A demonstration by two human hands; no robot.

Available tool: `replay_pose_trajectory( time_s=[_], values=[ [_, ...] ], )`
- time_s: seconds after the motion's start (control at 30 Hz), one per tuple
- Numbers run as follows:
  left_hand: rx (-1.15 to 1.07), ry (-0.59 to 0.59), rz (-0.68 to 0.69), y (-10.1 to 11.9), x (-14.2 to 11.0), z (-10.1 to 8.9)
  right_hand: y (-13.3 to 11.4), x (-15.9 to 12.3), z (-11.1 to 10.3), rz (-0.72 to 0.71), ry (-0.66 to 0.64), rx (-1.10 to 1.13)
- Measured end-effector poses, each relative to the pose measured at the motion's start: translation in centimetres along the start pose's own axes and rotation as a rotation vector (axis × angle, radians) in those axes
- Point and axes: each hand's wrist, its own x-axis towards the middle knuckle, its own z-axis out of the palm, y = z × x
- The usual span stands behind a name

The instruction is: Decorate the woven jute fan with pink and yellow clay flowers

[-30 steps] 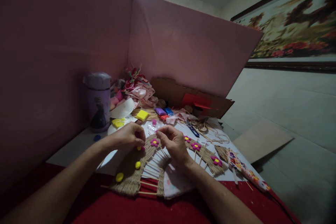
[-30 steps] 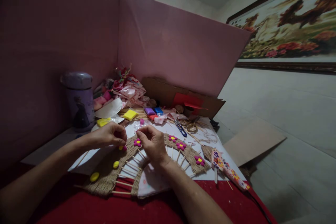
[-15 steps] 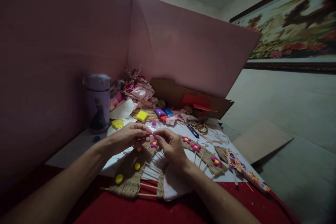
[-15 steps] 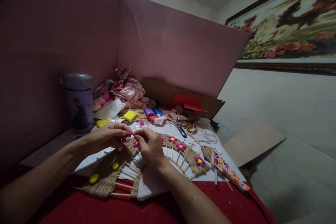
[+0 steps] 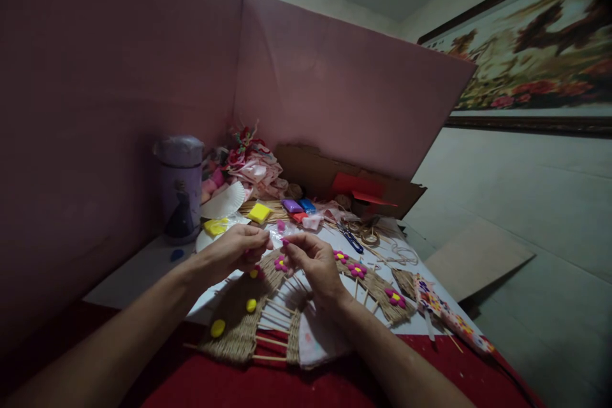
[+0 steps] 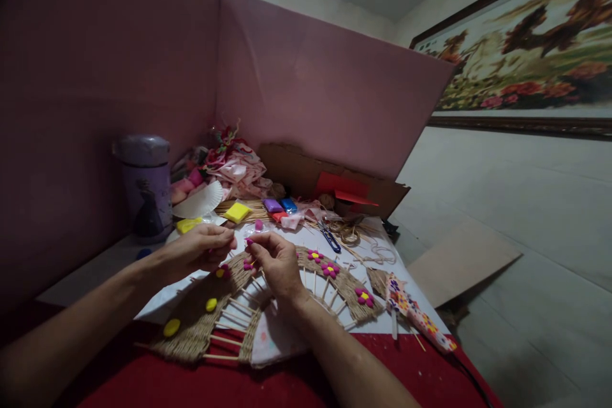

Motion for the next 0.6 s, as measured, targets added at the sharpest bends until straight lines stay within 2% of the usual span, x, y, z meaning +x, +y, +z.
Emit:
replay_pose_trajectory(
  time_s=[0.13, 0.3, 0.47, 0.6],
  values=[
    [0.046, 0.041, 0.008, -0.4, 0.3, 0.1, 0.0, -0.2, 0.1, -0.002, -0.006, 0.013],
    [0.12, 0.063, 0.081, -0.4, 0.3, 0.7, 0.2, -0.5, 0.4, -0.06, -0.014, -0.079],
    [0.217, 0.08, 0.1, -0.7, 0.2, 0.9, 0.4, -0.8, 0.3, -0.17, 0.023, -0.3],
    [0.091, -0.061, 0.062, -1.1, 0.3, 0.9, 0.2, -0.9, -0.1, -0.322, 0.06, -0.572]
  ],
)
